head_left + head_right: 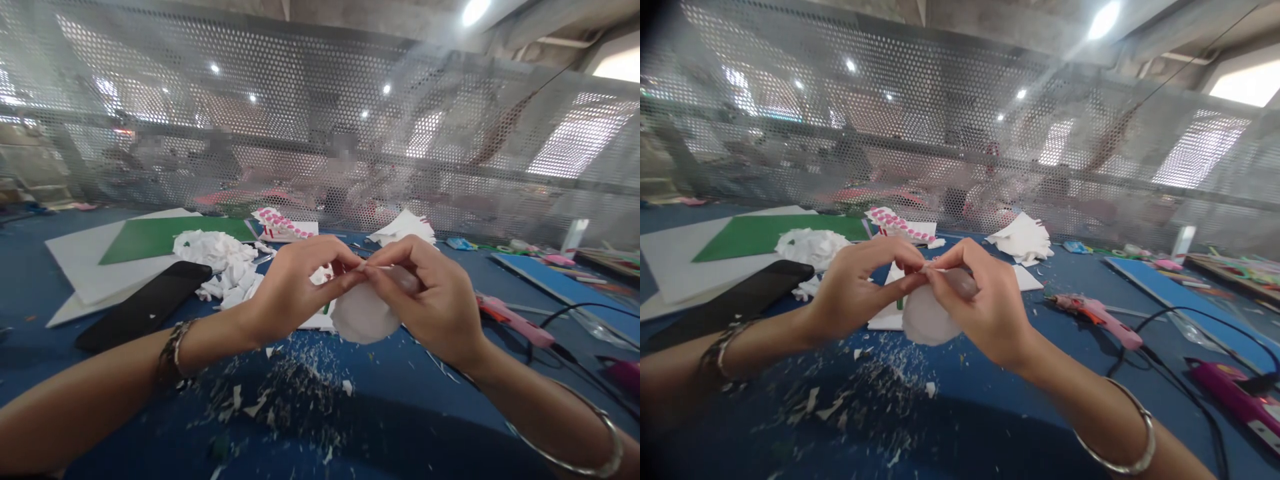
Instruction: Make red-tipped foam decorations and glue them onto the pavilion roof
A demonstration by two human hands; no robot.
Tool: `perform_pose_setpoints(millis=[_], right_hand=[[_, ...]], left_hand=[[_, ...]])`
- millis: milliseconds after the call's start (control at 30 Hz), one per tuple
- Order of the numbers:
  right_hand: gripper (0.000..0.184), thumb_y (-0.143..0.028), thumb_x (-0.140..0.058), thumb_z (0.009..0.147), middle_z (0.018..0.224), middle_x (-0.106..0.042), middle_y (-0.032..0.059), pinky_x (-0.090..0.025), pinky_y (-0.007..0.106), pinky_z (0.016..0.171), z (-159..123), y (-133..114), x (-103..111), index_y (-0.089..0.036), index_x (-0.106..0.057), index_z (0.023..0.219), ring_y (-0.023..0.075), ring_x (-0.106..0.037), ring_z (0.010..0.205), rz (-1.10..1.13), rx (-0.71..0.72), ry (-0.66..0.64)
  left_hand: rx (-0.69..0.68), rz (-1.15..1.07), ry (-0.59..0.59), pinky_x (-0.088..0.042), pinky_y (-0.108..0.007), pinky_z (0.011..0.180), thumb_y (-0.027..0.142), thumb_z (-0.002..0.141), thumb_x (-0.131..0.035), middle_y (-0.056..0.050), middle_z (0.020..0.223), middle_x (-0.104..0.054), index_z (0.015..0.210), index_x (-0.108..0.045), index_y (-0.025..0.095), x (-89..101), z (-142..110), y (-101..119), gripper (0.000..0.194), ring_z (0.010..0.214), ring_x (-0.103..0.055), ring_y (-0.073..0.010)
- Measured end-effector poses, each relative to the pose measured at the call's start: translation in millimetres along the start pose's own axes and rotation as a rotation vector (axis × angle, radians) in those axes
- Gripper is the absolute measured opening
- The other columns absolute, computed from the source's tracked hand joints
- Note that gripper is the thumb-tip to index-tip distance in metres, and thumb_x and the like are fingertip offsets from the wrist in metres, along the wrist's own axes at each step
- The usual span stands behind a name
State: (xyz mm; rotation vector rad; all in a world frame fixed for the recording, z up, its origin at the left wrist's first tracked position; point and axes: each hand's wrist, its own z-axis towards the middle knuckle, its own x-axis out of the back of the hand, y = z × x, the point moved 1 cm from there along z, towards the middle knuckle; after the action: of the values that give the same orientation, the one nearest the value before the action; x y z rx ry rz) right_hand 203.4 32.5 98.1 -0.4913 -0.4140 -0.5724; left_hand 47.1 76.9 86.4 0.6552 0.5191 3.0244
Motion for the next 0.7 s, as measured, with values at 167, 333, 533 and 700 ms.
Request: perform_pose_setpoints(millis=[167,333,533,700], right_hand=[[0.008,-0.014,-0.058,0.080,0.072,-0.065,-0.0018,-0.048,0.020,0.051,-0.5,-4.5,5.5,-0.021,-0.054,0.077,0.0097,-0.061,0.063,0.106,-0.017,-0.025],[0.008,-0.015,-0.058,0.080,0.070,-0.065,-0.0018,-0.048,0.018,0.049,1.3,-7.6,8.0,-0.020,-0.054,0.075,0.0088,-0.060,0.060,0.214,-0.073,-0.030],[0.012,-0.016,-0.059,0.078,0.065,-0.059,-0.0030,-0.044,0.016,0.043,1.3,-11.5,6.8,-0.020,-0.049,0.072,0.0074,-0.055,0.055,0.371,-0.178,-0.065],[0.013,-0.012,-0.059,0.077,0.069,-0.059,-0.0035,-0.043,0.014,0.043,1.7,-13.4,5.2,-0.020,-0.048,0.074,0.0057,-0.054,0.054,0.495,-0.206,-0.094]], left_hand=[[0.132,-0.239,-0.005,-0.045,-0.023,0.063,0.014,0.080,-0.060,-0.001,0.073,-0.065,0.073,-0.061,0.017,2.2,3.2,1.0,0.007,0.069,-0.057,-0.0120],[0.119,-0.385,-0.019,-0.045,-0.023,0.064,0.012,0.079,-0.059,-0.002,0.074,-0.063,0.075,-0.062,0.016,2.3,4.7,-0.5,0.007,0.070,-0.055,-0.0122],[0.051,-0.409,-0.037,-0.046,-0.023,0.066,0.009,0.080,-0.059,-0.002,0.075,-0.064,0.077,-0.064,0.018,4.9,4.5,-1.1,0.011,0.071,-0.056,-0.0118],[0.007,-0.394,-0.092,-0.048,-0.024,0.066,0.012,0.081,-0.060,-0.002,0.076,-0.066,0.079,-0.066,0.020,11.9,6.7,-0.8,0.011,0.071,-0.058,-0.0123]])
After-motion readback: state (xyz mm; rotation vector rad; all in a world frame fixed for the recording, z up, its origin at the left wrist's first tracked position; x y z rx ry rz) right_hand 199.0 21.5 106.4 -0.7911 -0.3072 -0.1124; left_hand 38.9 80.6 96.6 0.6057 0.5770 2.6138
